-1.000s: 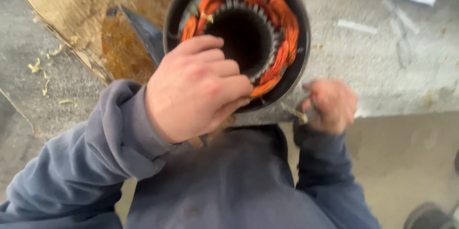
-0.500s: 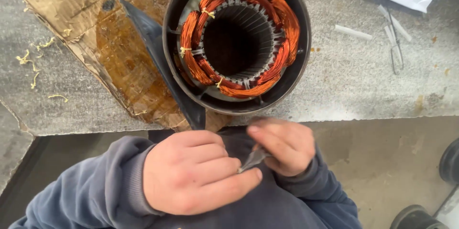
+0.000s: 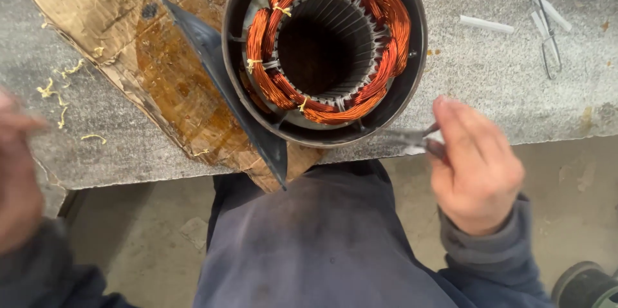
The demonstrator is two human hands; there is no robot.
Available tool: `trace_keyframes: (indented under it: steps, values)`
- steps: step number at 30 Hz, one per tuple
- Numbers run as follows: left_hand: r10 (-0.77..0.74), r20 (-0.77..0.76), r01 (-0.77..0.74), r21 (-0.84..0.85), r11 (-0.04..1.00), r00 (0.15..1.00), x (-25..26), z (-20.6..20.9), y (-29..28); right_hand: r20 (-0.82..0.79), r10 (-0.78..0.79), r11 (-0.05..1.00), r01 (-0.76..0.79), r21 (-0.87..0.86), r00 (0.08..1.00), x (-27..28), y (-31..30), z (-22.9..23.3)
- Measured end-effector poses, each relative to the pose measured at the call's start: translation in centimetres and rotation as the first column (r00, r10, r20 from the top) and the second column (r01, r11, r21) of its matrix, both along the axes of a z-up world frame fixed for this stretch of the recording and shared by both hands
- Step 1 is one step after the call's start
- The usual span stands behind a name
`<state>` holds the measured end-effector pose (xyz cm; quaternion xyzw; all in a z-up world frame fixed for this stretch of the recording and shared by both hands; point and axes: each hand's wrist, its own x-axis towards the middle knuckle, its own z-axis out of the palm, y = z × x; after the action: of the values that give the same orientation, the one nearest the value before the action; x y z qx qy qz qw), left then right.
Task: The person uses pliers to cut and remove yellow zip ties securing copper windings on a motor stator. They systematically work around the stator, cutting each tie and pulling the loose ends away from the copper coils.
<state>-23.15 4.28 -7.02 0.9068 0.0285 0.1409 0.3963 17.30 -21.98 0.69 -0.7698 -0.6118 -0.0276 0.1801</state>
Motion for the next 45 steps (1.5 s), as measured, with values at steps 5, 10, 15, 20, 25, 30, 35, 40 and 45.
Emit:
trace_keyframes:
  steps: [5, 10, 15, 20, 25, 30, 35, 40, 45]
  values:
    - [0.400, -0.063, -0.384, 0.181, 0.906, 0.914, 0.7, 0.7, -1.3, 0.192, 0.050, 0.994, -0.031, -0.102, 0.980, -0.3, 2.1, 3.5]
    - [0.734, 0.010, -0.683, 0.378, 0.625, 0.679, 5.4, 4.4, -1.5, 0.320, 0.126, 0.982, -0.073, -0.173, 0.939, -1.6, 3.5, 5.7]
    - [0.155, 0.213, -0.221, 0.334, 0.916, 0.965, 15.3, 9.6, -2.1, 0.424, 0.150, 0.974, -0.059, -0.221, 0.893, -2.6, 4.0, 6.0]
    - [0.033, 0.221, -0.124, 0.411, 0.903, 0.975, 20.4, 8.0, -3.3, 0.452, 0.121, 0.979, -0.032, -0.199, 0.884, -3.0, 3.6, 5.2]
    - [-0.048, 0.123, 0.003, 0.342, 0.940, 0.991, 23.0, 6.2, -3.4, 0.463, 0.118, 0.982, -0.033, -0.187, 0.878, -2.6, 3.3, 4.7]
    - [-0.054, 0.092, 0.026, 0.287, 0.957, 0.994, 23.0, 5.9, -3.6, 0.509, 0.159, 0.979, -0.067, -0.193, 0.846, -2.1, 3.0, 4.0]
    - [-0.080, 0.058, 0.062, 0.266, 0.962, 0.995, 23.3, 6.2, -3.2, 0.513, 0.196, 0.973, -0.099, -0.210, 0.836, -1.0, 3.4, 3.9]
    - [-0.083, 0.066, 0.062, 0.269, 0.961, 0.994, 23.2, 6.4, -3.1, 0.422, 0.248, 0.963, -0.175, -0.204, 0.872, 1.0, 3.2, 2.7]
    - [-0.069, 0.067, 0.049, 0.270, 0.962, 0.995, 23.3, 6.4, -3.1, 0.436, 0.349, 0.931, -0.359, -0.061, 0.830, 2.4, 2.7, 1.1]
